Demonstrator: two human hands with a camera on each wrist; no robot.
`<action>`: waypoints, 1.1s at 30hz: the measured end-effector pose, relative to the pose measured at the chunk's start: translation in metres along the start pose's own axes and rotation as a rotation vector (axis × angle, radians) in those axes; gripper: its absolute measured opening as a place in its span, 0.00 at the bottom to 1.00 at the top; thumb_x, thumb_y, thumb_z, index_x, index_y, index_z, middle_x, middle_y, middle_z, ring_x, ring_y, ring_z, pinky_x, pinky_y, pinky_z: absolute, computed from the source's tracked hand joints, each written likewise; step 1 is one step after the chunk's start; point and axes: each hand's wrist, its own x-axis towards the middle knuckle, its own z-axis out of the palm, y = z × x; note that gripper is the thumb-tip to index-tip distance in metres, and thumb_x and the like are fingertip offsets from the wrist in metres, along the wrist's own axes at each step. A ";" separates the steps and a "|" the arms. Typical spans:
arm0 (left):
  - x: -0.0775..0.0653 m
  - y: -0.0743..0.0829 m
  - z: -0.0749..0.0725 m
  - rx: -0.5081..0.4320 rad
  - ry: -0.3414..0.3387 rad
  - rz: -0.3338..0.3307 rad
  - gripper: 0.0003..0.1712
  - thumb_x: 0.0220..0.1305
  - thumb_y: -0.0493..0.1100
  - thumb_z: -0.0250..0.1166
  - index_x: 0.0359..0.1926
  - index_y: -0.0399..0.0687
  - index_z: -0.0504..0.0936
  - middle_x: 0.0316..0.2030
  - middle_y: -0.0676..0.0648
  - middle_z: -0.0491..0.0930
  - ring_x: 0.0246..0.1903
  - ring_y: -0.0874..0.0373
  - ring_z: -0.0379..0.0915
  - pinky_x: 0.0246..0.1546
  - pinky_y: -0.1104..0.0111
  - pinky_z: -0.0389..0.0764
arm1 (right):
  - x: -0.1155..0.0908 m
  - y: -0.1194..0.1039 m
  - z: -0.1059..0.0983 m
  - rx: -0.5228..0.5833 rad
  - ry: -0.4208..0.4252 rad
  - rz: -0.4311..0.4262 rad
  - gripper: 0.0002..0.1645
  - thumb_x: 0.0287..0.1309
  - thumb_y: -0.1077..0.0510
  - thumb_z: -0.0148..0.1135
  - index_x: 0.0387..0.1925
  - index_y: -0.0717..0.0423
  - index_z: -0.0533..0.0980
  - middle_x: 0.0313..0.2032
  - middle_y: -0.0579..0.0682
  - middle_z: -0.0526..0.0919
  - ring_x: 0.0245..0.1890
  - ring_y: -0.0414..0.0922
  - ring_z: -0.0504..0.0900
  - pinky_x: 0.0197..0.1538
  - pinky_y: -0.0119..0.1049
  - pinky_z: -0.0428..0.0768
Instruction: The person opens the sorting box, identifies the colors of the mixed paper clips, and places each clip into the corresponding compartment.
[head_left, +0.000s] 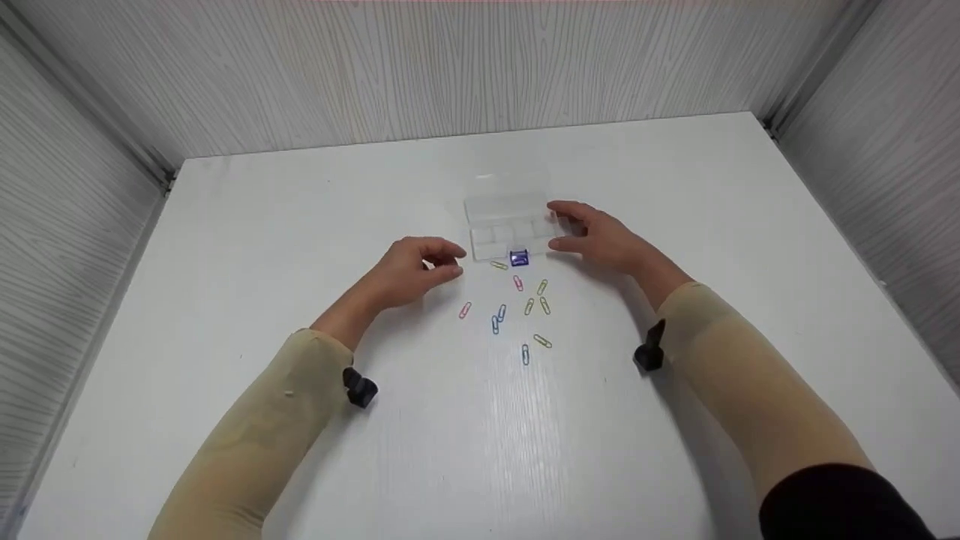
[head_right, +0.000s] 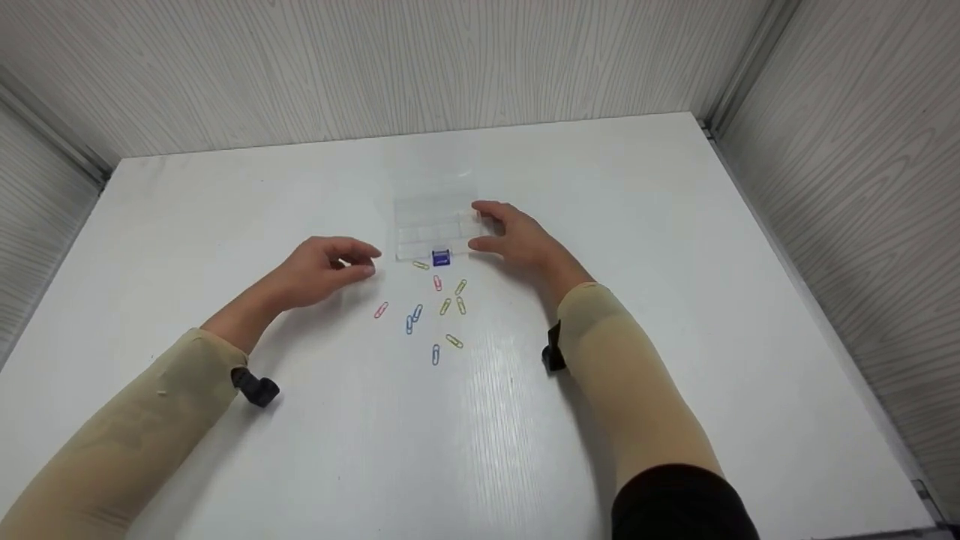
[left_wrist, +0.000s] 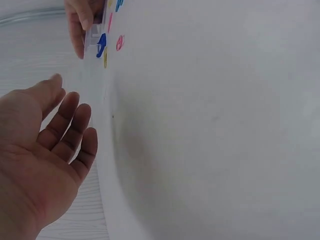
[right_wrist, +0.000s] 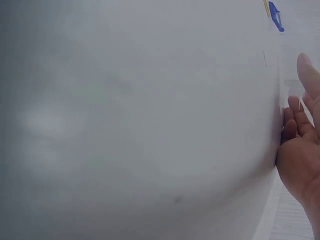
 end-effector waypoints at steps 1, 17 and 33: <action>-0.002 -0.001 0.001 -0.002 -0.030 0.006 0.17 0.75 0.42 0.68 0.60 0.44 0.87 0.47 0.48 0.85 0.47 0.52 0.76 0.54 0.59 0.77 | 0.000 0.001 0.000 -0.002 0.003 -0.002 0.45 0.68 0.42 0.72 0.81 0.35 0.63 0.79 0.44 0.63 0.80 0.45 0.59 0.79 0.46 0.56; -0.012 -0.010 0.012 0.013 -0.215 -0.049 0.19 0.66 0.42 0.76 0.57 0.52 0.89 0.52 0.51 0.85 0.51 0.53 0.77 0.59 0.59 0.76 | -0.001 0.003 0.001 -0.008 0.013 0.013 0.46 0.68 0.42 0.72 0.81 0.35 0.63 0.80 0.45 0.62 0.80 0.46 0.57 0.79 0.48 0.55; -0.013 -0.010 0.020 0.146 -0.184 -0.018 0.13 0.68 0.44 0.76 0.52 0.56 0.93 0.43 0.52 0.83 0.45 0.53 0.73 0.51 0.60 0.74 | 0.000 -0.001 0.000 0.007 0.003 -0.001 0.44 0.69 0.45 0.72 0.81 0.36 0.64 0.79 0.44 0.63 0.80 0.46 0.58 0.79 0.47 0.56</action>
